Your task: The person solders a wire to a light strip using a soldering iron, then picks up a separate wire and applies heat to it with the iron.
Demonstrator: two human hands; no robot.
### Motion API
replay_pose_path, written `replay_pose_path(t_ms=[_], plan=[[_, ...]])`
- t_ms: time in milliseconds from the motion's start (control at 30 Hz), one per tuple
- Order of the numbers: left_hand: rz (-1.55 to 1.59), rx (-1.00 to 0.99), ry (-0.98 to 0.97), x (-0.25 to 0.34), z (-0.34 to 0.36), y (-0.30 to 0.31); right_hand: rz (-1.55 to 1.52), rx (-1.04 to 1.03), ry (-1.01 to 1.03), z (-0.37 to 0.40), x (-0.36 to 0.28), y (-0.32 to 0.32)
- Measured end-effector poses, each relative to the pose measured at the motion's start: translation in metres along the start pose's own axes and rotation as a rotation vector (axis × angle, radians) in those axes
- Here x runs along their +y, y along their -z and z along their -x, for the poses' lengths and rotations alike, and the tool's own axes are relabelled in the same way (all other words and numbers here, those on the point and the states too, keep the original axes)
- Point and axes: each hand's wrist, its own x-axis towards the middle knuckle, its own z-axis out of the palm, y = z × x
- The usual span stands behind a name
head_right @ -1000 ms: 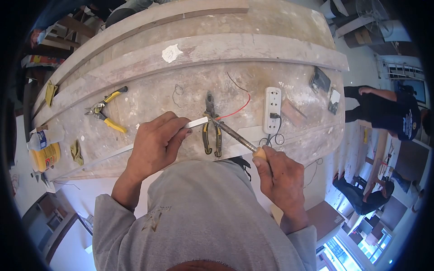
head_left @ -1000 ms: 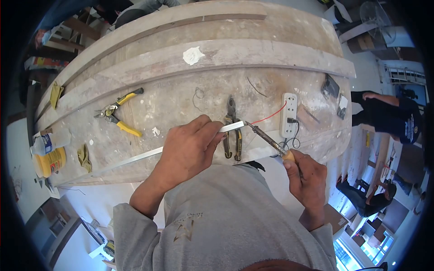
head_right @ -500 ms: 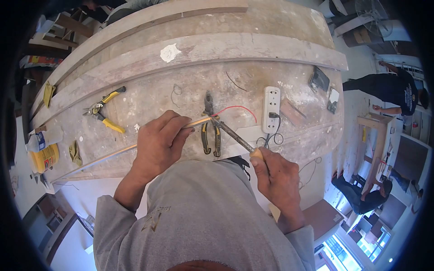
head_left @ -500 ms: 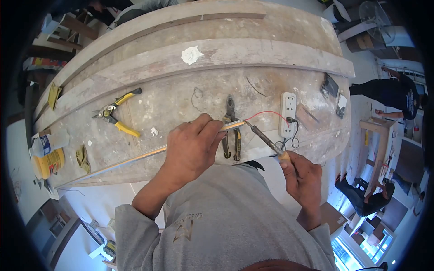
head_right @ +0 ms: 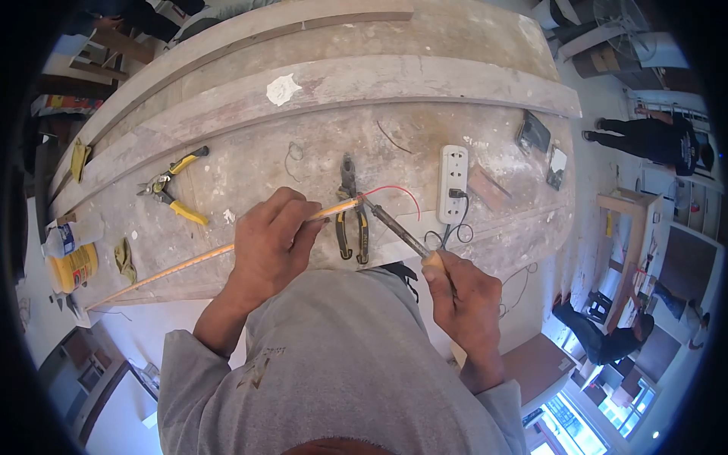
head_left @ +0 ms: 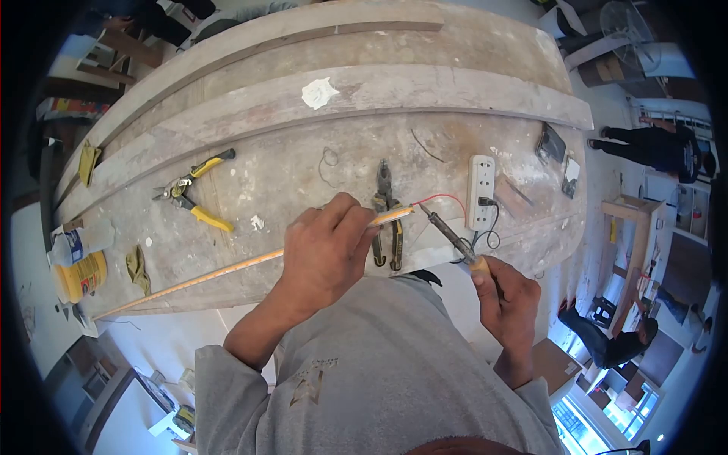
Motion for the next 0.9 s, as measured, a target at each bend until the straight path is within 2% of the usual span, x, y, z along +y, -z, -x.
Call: replay_pose_path(t_ms=[200, 900], plan=[[-0.015, 0.013, -0.004, 0.001, -0.001, 0.001, 0.055, 0.031, 0.115, 0.002, 0.01, 0.002], [-0.002, -0.011, 0.01, 0.005, -0.004, 0.005, 0.097, 0.032, 0.169, -0.003, 0.013, 0.003]])
